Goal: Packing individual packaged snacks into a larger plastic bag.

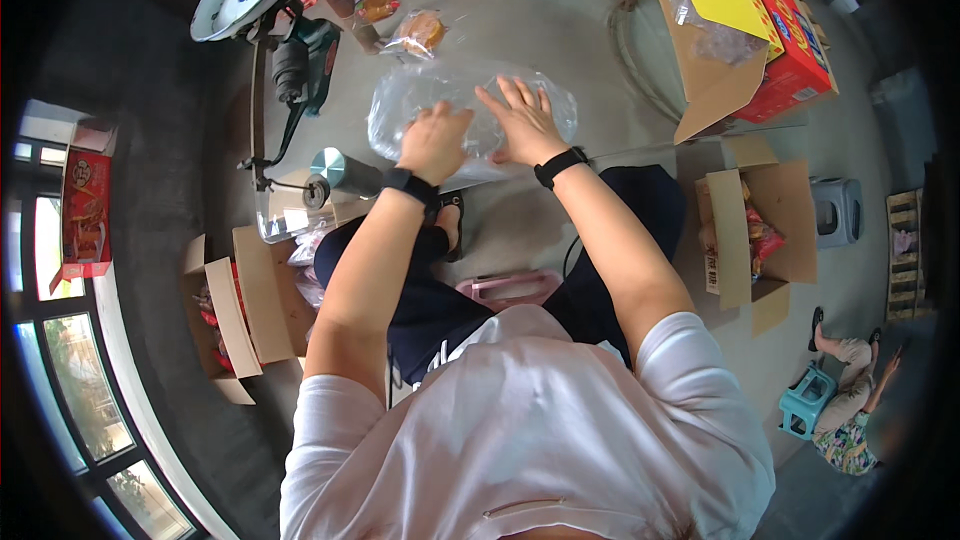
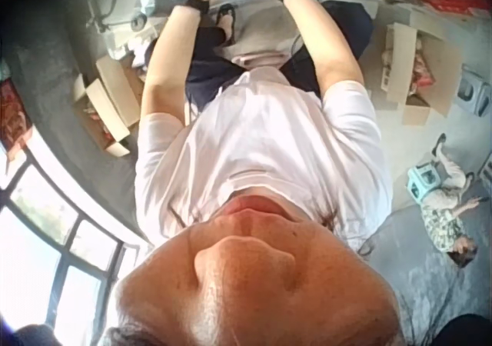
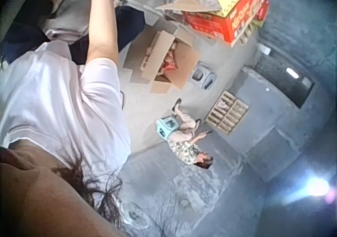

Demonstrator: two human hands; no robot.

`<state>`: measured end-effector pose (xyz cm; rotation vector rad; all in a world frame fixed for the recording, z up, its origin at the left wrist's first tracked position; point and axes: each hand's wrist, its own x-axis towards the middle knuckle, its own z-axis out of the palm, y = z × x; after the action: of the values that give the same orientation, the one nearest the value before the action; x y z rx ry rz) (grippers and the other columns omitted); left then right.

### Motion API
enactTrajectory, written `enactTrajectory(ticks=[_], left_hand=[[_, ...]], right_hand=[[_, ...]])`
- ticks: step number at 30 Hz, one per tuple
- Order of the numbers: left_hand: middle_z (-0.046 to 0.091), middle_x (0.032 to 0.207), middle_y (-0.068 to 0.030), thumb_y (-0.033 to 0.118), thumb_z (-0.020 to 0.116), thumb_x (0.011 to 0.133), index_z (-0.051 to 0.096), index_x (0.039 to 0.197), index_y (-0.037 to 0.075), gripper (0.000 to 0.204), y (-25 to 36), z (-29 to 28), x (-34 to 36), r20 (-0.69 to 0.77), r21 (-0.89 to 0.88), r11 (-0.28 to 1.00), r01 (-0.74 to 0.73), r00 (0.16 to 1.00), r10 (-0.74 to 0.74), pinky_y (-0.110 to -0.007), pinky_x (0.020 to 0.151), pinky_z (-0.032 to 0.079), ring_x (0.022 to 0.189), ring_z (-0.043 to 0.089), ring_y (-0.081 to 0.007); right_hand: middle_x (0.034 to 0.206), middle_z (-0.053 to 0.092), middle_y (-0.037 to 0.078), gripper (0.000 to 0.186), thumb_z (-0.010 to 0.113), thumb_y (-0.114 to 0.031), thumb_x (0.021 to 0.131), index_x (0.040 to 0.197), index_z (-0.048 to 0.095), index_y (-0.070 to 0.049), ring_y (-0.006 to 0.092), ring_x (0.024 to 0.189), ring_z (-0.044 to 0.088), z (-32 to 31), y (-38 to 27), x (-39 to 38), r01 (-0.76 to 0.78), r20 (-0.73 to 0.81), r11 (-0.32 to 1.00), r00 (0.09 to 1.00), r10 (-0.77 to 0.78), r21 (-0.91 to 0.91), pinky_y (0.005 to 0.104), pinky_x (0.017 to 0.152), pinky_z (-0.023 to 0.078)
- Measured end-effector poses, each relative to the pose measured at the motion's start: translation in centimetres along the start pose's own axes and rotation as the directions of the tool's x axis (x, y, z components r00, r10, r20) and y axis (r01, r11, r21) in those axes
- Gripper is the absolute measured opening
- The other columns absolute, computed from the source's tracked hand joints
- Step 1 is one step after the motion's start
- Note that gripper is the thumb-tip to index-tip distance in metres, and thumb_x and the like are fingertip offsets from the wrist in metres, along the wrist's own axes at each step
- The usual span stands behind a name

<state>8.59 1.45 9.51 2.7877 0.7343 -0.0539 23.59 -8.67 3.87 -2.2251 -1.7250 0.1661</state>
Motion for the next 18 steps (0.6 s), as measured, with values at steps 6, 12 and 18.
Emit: enactTrajectory(ticks=[6,12,18], left_hand=[[0.039,0.141,-0.0267,0.023,0.085,0.058,0.03,0.148,0.027,0.106,-4.9,3.9,-1.1,0.064,-0.095,0.989,0.11,0.992,-0.104,-0.05,0.101,0.043,0.127,0.044,-0.0442],[0.034,0.142,-0.0277,0.037,0.086,0.058,0.028,0.149,0.027,0.108,-3.7,3.3,0.2,0.066,-0.043,0.986,0.162,0.985,-0.159,-0.056,0.098,0.043,0.128,0.041,-0.0476],[0.029,0.146,-0.0257,0.045,0.086,0.059,0.029,0.148,0.032,0.107,-2.7,2.9,0.1,0.139,0.098,0.961,0.258,0.953,-0.269,-0.061,0.093,0.044,0.129,0.039,-0.0475]], right_hand=[[0.15,0.032,0.018,0.117,0.089,-0.046,0.049,0.148,0.032,-0.023,0.0367,0.141,0.025,0.2,3.8,2.4,-0.042,0.107,0.998,0.994,0.036,0.053,0.053,0.114,0.02],[0.136,0.051,0.018,0.088,0.087,-0.044,0.056,0.131,0.055,-0.012,0.0357,0.127,0.046,-1.4,3.8,3.3,0.025,0.088,0.998,0.996,-0.03,0.064,0.0498,0.104,0.035],[0.108,0.067,0.016,0.048,0.08,-0.025,0.072,0.113,0.064,-0.004,0.0336,0.102,0.063,-7.3,-1.0,8.1,0.178,-0.188,0.893,0.976,-0.108,0.414,0.0381,0.089,0.049]])
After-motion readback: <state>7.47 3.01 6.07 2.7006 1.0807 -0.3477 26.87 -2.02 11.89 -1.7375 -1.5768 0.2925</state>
